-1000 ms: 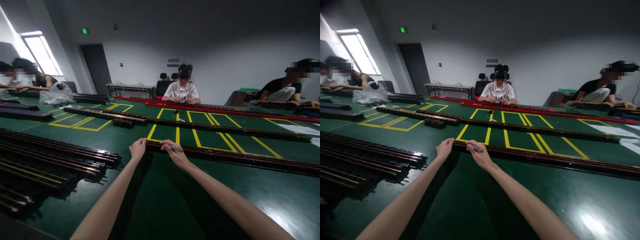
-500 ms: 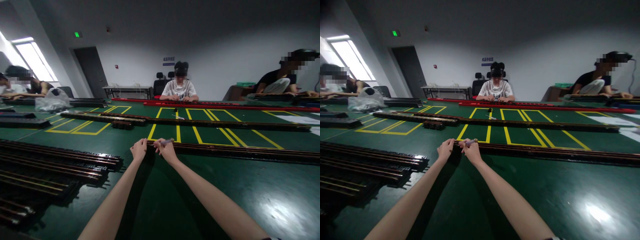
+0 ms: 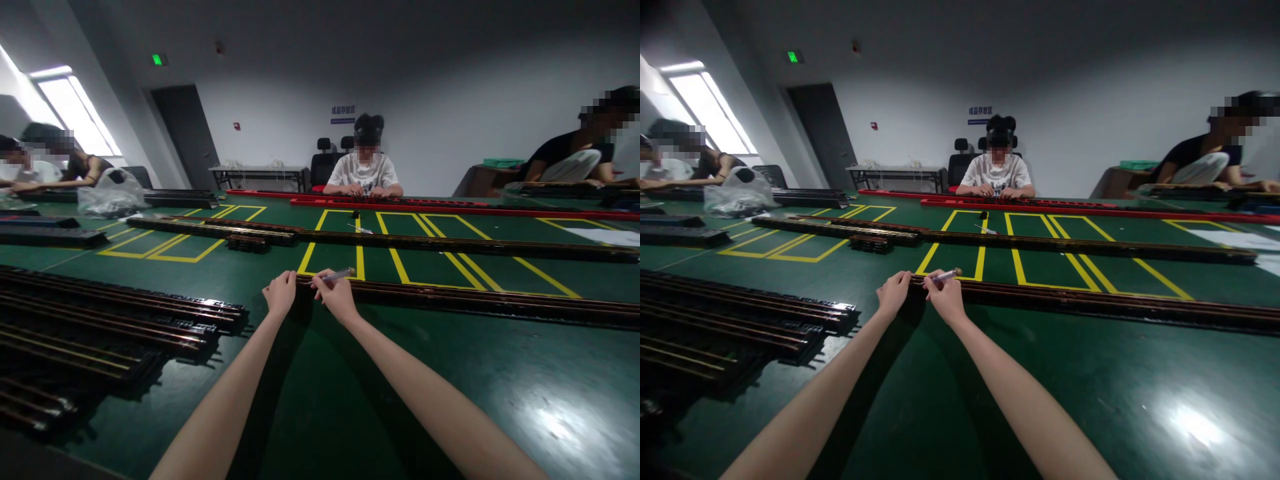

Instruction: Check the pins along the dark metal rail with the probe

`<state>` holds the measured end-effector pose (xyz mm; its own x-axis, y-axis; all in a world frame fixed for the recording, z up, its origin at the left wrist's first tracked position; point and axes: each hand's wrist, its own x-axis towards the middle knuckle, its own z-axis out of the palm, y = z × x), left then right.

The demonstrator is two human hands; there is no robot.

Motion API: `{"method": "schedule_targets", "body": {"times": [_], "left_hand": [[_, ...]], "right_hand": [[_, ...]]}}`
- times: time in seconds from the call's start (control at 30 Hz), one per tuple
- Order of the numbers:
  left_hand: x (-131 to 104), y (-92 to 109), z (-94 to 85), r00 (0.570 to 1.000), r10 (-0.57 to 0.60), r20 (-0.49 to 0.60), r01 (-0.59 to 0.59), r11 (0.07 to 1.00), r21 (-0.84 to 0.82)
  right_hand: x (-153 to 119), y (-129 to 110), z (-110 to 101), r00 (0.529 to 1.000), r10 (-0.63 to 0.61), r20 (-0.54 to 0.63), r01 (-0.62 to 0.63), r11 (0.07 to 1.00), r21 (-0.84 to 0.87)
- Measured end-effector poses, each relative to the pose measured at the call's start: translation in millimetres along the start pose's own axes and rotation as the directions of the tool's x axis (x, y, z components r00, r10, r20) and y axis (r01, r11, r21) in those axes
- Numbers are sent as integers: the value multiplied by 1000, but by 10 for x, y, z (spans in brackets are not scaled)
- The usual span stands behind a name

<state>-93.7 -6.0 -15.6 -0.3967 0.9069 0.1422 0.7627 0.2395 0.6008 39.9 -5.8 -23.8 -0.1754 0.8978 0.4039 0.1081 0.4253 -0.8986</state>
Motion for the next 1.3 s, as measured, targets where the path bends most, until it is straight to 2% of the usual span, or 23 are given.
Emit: {"method": "schedule_targets", "body": {"times": [0.13,0.37,0.8,1.3], "left_hand": [[1,-4,3,1000,2,-6,-2,1000,-6],[23,-16,35,1000,-6,-11,6,999,35],[34,-31,34,1000,0,-19,0,1000,-3],[25,-24,24,1000,2,-22,-2,1000,-4]], "right_hand": [[-4,-29,-16,1000,10,-23,-11,1000,-6],[-8,-34,-34,1000,-25,18,27,995,-94],[-19,-9,-15,995,-77,-63,69,991,-116],[-30,-21,-14,991,-110,-80,102,990,-94]]}}
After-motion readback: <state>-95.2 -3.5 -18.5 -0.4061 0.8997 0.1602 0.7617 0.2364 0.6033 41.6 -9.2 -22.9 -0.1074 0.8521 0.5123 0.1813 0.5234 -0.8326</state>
